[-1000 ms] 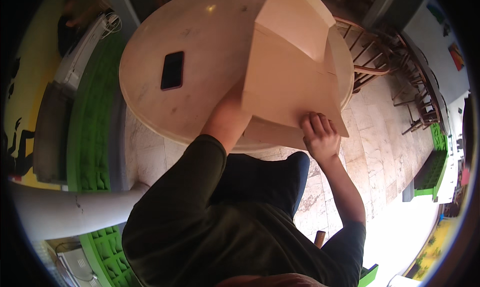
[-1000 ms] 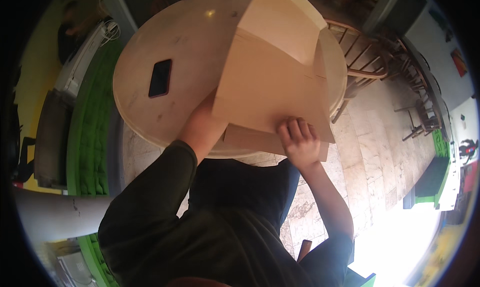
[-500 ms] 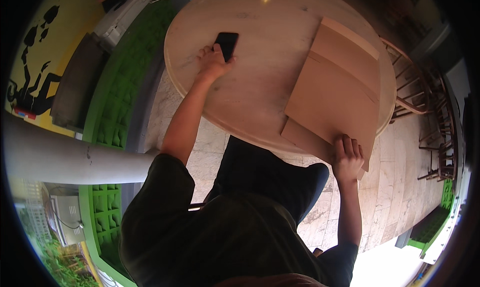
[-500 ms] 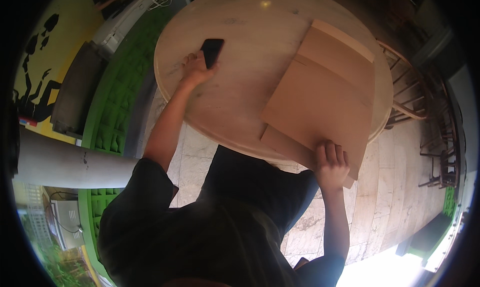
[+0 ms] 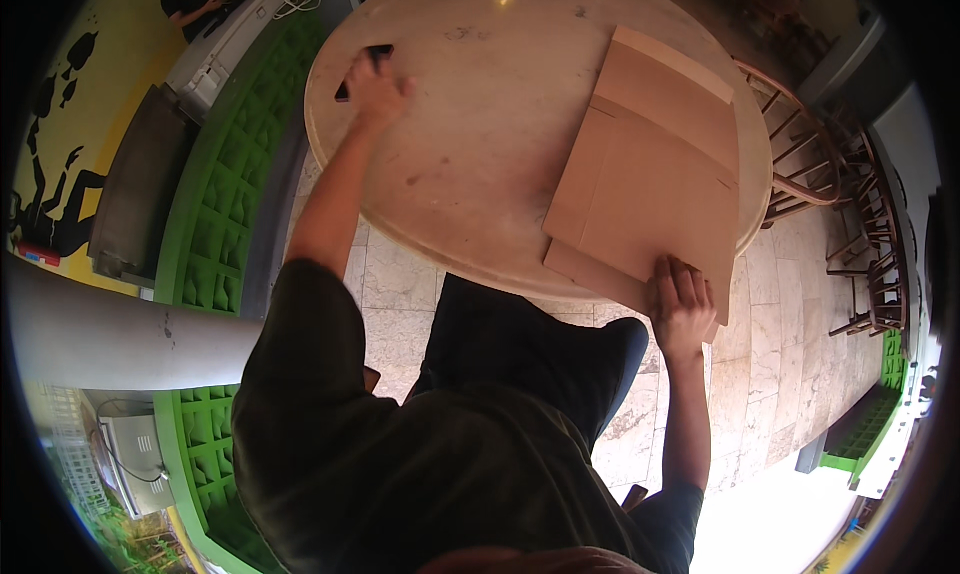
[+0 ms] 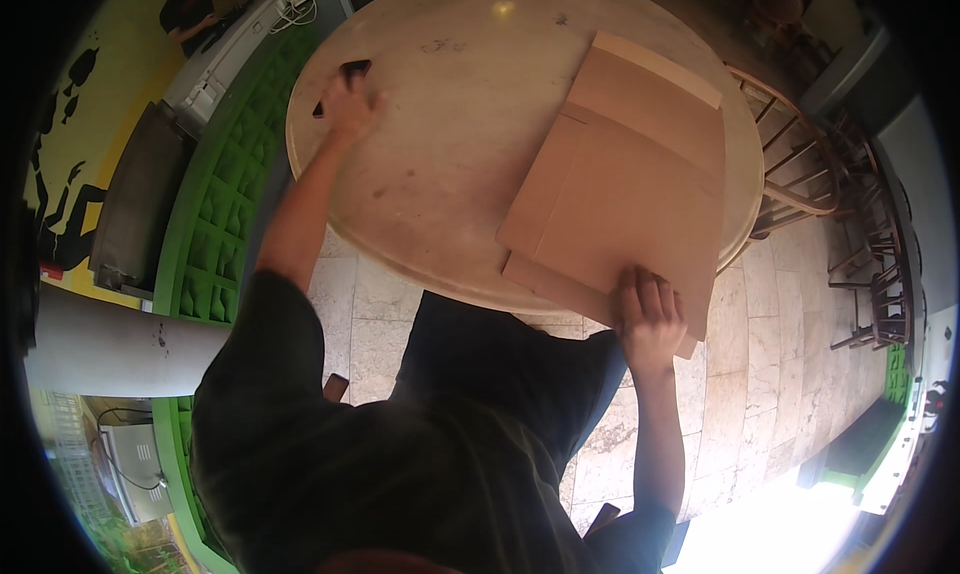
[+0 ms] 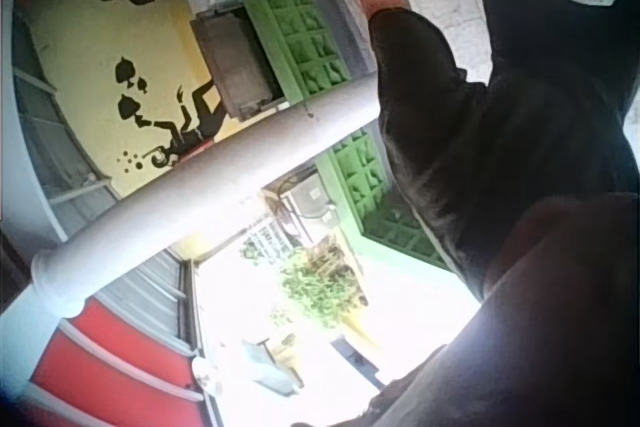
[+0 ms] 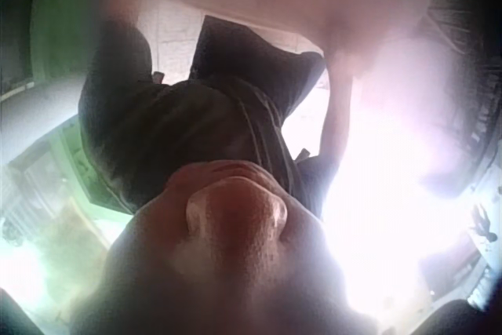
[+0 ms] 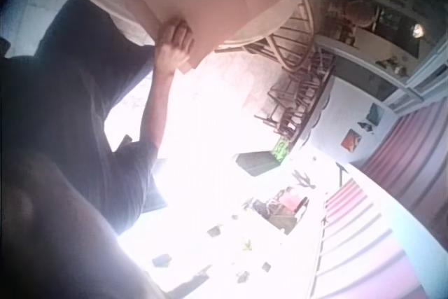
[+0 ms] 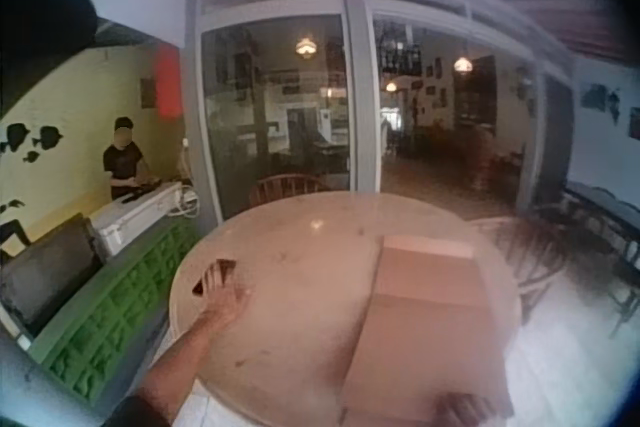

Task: The person assembles a flat-packed cardboard box on a round table. They fold the side panels and bottom flaps, then interlock the tabs to form the box structure.

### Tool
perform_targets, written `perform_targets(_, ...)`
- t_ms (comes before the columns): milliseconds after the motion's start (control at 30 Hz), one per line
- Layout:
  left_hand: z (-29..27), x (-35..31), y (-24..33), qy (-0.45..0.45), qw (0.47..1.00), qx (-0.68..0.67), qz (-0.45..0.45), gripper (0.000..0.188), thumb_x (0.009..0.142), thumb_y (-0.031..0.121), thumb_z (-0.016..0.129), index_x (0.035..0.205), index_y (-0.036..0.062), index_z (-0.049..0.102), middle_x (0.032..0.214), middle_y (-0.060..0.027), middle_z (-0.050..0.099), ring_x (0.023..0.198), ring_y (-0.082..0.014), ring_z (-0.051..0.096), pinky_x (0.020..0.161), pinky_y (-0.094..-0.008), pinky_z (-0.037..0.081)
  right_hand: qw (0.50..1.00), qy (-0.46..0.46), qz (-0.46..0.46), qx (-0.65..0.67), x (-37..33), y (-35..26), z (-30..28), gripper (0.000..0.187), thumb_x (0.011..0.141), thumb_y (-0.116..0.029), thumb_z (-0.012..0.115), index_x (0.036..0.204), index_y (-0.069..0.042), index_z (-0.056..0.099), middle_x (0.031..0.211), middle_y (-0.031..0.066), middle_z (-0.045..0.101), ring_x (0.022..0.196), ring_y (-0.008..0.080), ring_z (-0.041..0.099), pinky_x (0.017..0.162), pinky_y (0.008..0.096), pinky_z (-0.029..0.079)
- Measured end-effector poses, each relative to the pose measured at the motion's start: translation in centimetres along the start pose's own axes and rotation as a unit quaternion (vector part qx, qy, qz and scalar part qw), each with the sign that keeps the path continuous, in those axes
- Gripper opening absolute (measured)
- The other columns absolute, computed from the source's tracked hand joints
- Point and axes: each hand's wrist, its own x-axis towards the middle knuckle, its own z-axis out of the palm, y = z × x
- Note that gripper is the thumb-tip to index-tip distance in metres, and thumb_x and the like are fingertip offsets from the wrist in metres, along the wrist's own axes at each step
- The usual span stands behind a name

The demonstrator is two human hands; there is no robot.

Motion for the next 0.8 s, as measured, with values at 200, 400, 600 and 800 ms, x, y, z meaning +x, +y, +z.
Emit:
perform_targets(200,-3.9,-8.3,6.8,-0.161,0.965,-0.101,0.181,0.086,0.107,0.063,0.043,0.167,0.0038,0.029,0.175,-0.0240,0.019,0.164,-0.0382,0.016,0.134,-0.0517,0.010,1.000,-0.022,0.003,0.012,-0.6,-0.4,0.7,0.030,0.083,-0.006,0.072,0.112,-0.003,0.075,0.111,0.0118,0.075,0.099,0.0290,0.073,0.081,0.0422,0.059)
perform_targets(400,-9.2,-17.0,9.0,-0.173,0.898,-0.108,0.390,0.088,0.110,0.064,0.036,0.169,0.0015,0.019,0.177,-0.0224,0.016,0.165,-0.0366,0.012,0.134,-0.0481,0.008,1.000,-0.009,0.013,0.013,-0.6,-0.2,0.7,0.030,0.083,-0.007,0.073,0.112,-0.005,0.076,0.111,0.0109,0.075,0.100,0.0289,0.073,0.081,0.0428,0.059)
perform_targets(600,-14.6,-18.4,9.0,-0.442,0.388,-0.792,0.160,0.101,0.106,0.073,0.032,0.169,-0.0032,0.014,0.178,-0.0220,0.013,0.166,-0.0330,0.009,0.135,-0.0455,0.008,0.998,-0.025,0.046,0.045,-0.8,-0.3,0.6,0.034,0.082,-0.005,0.077,0.115,-0.004,0.076,0.118,0.0126,0.075,0.105,0.0328,0.072,0.090,0.0460,0.058)
perform_targets(800,-18.9,-15.7,9.6,-0.378,0.046,-0.924,-0.032,0.112,0.101,0.081,0.034,0.167,-0.0080,0.013,0.177,-0.0255,0.010,0.166,-0.0335,0.007,0.135,-0.0450,0.008,0.997,0.001,0.045,0.056,-0.5,-0.3,0.2,0.028,0.082,-0.007,0.075,0.110,-0.005,0.076,0.116,0.0094,0.072,0.100,0.0302,0.070,0.085,0.0448,0.057)
